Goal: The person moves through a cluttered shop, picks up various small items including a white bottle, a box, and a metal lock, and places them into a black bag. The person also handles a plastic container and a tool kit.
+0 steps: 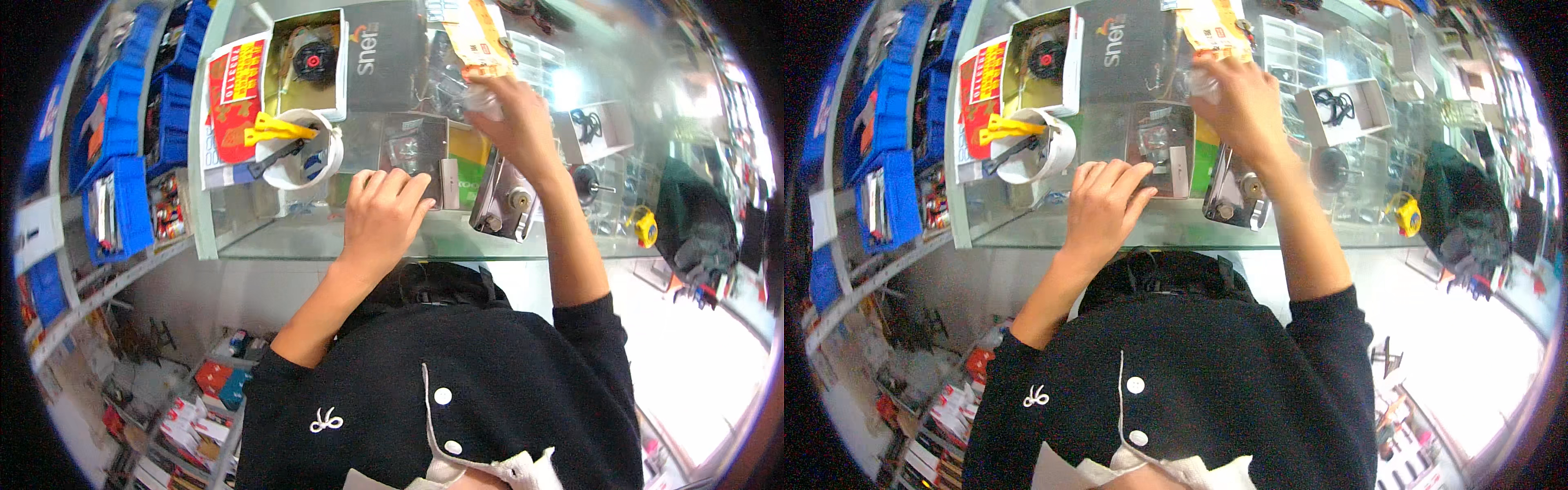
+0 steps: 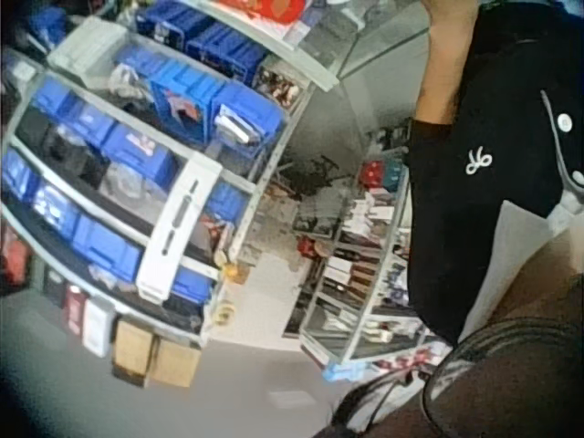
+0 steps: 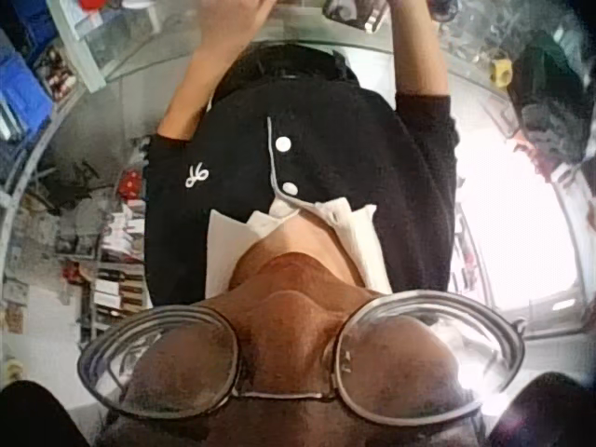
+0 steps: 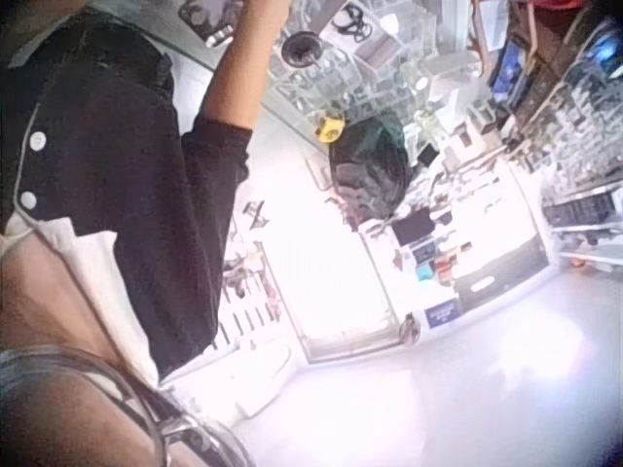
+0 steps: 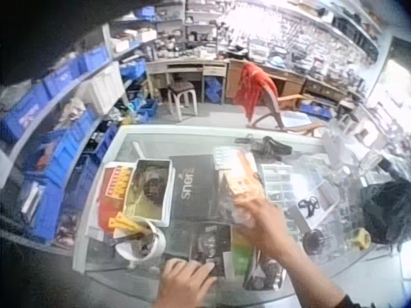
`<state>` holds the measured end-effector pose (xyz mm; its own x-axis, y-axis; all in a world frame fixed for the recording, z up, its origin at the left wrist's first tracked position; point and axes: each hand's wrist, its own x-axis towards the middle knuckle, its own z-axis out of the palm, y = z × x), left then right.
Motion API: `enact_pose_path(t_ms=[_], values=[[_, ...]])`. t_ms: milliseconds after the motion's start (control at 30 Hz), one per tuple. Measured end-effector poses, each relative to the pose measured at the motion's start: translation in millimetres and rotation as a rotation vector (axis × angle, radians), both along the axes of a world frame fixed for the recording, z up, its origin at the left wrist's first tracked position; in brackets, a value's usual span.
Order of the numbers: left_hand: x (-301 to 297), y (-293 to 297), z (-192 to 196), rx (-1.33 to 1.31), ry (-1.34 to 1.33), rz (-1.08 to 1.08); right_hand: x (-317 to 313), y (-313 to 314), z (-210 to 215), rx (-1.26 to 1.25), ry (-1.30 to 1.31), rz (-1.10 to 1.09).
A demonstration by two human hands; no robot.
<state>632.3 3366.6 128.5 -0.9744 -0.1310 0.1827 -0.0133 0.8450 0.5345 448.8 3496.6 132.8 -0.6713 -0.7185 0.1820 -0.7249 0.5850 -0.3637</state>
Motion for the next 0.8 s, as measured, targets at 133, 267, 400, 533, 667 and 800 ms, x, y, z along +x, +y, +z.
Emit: enact_pose_path(t_ms=[133, 267, 400, 533, 667, 800], values=[[-14, 2, -8, 0.035, -0.062, -0.04, 26, 50, 39, -0.496, -0.205, -0.364], [-27, 11, -16, -0.026, -0.155, -0.17, 63, 91, 48, -0.311, -0.128, -0.628], [-35, 20, -19, -0.103, -0.187, -0.204, 71, 112, 38, -0.231, -0.019, -0.565], [-38, 21, -13, 0.047, -0.154, -0.189, 54, 115, 33, -0.323, -0.049, -0.512], [-32, 20, -7, 0.054, -0.221, -0.164, 40, 109, 32, -0.338, -0.086, -0.49], [-27, 18, -8, 0.021, -0.253, -0.152, 31, 107, 35, -0.382, -0.111, -0.387]])
